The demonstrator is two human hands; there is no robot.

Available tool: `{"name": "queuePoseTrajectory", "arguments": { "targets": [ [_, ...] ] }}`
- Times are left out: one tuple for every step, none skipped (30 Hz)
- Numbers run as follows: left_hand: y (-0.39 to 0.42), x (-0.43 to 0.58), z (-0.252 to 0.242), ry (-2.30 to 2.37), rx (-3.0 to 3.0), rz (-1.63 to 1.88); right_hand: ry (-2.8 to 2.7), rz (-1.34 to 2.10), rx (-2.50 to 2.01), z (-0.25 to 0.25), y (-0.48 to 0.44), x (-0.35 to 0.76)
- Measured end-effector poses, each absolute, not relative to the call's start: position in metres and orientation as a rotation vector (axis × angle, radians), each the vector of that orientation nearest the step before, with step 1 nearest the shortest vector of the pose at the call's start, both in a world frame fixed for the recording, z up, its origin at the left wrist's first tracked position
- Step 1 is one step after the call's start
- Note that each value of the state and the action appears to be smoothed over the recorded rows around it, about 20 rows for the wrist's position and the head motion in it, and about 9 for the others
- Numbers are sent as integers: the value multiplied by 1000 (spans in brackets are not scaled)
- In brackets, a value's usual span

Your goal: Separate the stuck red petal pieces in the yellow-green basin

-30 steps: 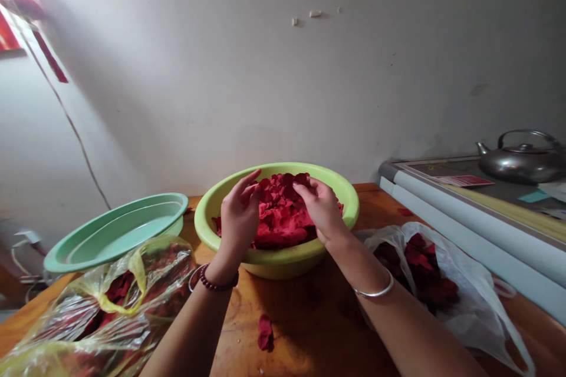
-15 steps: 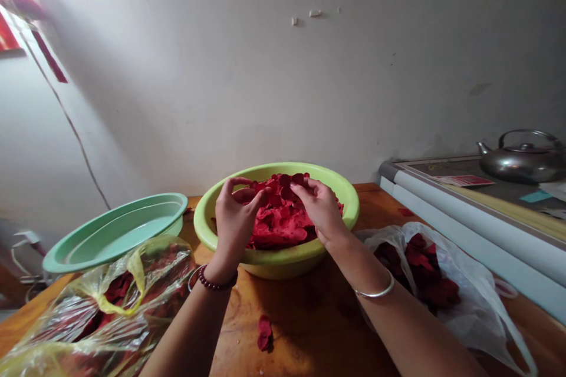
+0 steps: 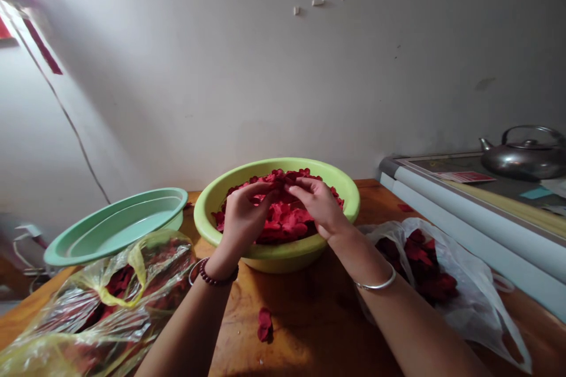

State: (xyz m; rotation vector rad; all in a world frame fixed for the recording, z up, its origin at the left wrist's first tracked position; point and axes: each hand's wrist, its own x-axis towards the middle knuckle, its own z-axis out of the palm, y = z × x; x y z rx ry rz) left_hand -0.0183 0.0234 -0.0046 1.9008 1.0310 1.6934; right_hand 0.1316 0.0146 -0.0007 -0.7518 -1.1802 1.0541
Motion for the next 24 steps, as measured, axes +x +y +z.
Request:
{"name": "queuePoseTrajectory", "arguments": {
  "targets": [
    [24,-18,-5,1013,1910,1701,-1169,1047,-748,-1,15,131],
    [24,-18,-5,999,1914,1710,-1159,1038,-746,-1,15,131],
    [23,-18,-5,989,1914,1717,-1147,1023,-746,-1,15,130],
    [23,-17,-4,984,1910,1723,-1137,1005,-749,-2,16,130],
    [22,-17,-4,984,1904,1731,-1130,986,-754,-2,17,129],
    [22,-18,-3,991,1897,1741,-1121,968,-759,-3,17,130],
    [21,-18,-3,1002,1883,1758,-1107,950,-765,-4,18,130],
    [21,-19,-3,1015,1864,1779,-1083,929,-770,-5,20,131],
    [22,-20,-4,1031,1838,1801,-1054,909,-775,-6,21,132],
    [23,-21,-4,1047,1806,1820,-1018,891,-780,-7,22,133],
    [24,-22,-5,1057,1775,1831,-981,879,-786,-7,23,134],
    [26,-22,-6,1067,1752,1836,-949,877,-794,-7,24,135],
    [27,-23,-6,1076,1743,1835,-930,889,-803,-7,24,136],
    [27,-23,-6,1086,1751,1829,-921,909,-812,-6,24,136],
    [27,-23,-7,1095,1772,1824,-924,932,-819,-5,24,135],
    [27,-22,-6,1100,1801,1823,-937,952,-825,-5,23,134],
    [26,-21,-5,1101,1830,1827,-963,971,-828,-4,23,134],
    [25,-21,-5,1091,1853,1828,-998,987,-825,-3,21,133],
    [23,-20,-3,1073,1869,1820,-1036,1003,-817,-3,20,132],
    [22,-19,-2,1055,1876,1804,-1075,1020,-806,-2,19,131],
    [20,-18,-2,1038,1871,1782,-1108,1039,-793,-2,18,131],
    [19,-18,-1,1025,1856,1758,-1133,1053,-780,-1,16,131],
    [19,-17,-1,1017,1834,1737,-1151,1061,-769,-1,15,131],
    [19,-17,-2,1013,1810,1725,-1161,1064,-761,-1,15,131]
  ]
}}
